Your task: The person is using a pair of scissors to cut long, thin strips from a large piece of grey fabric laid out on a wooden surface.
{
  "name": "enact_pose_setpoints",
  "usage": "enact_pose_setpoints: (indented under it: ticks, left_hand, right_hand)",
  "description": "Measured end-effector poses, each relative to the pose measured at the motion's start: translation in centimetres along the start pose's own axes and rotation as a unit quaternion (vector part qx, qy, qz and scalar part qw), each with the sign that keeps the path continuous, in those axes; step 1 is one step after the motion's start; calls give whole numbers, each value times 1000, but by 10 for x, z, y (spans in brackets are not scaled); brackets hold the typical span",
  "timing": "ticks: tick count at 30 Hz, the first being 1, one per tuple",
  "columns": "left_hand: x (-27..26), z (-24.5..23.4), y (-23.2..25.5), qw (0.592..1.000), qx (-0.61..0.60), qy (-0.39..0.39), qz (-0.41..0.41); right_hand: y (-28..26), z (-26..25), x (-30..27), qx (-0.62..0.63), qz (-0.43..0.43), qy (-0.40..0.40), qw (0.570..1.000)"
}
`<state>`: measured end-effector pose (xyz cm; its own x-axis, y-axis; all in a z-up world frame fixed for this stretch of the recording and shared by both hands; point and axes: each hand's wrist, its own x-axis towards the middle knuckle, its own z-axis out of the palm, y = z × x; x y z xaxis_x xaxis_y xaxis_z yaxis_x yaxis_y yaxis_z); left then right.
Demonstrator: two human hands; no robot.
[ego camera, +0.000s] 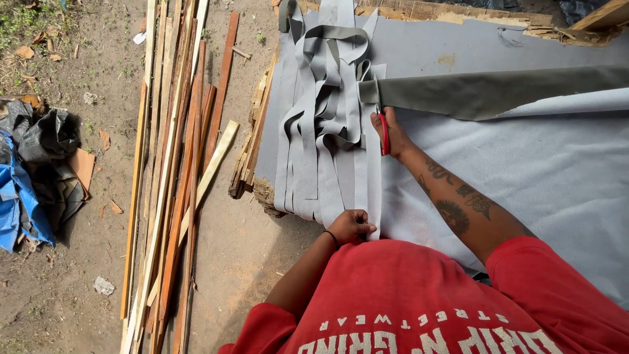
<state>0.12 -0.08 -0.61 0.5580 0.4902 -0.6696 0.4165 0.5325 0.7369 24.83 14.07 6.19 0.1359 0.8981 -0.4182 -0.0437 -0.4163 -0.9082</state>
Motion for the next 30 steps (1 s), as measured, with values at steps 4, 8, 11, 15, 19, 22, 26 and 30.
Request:
enact_pose_setpoints:
  ticks: [4, 8, 11, 15, 19, 22, 26, 30]
  left_hand:
    - [-2, 2, -1, 1000, -25, 14, -1]
    - [8, -1, -13, 998, -32, 48, 10]
    - [8, 1, -15, 999, -12, 33, 30]
    - [3, 4, -4, 999, -1, 28, 19]
    - [24, -9, 0, 993, -22, 114, 27]
    - [44, -49, 41, 973, -38, 220, 64]
    - [51, -88, 105, 836, 207, 498, 103]
    - [48, -34, 128, 780, 318, 499, 203]
  right_hand:
    - [2, -3, 14, -28, -32, 15, 999]
    - [27, -8, 38, 21, -37, 45, 998]
    - [23, -12, 33, 40, -22, 55, 997]
    - [-12, -13, 38, 50, -1, 70, 996]
    - [-48, -22, 5, 27, -77, 23, 996]
    - [-58, -39, -42, 16, -73, 25, 997]
    - [45, -128, -87, -49, -76, 176, 980]
    - [126, -237, -203, -201, 25, 475, 856]
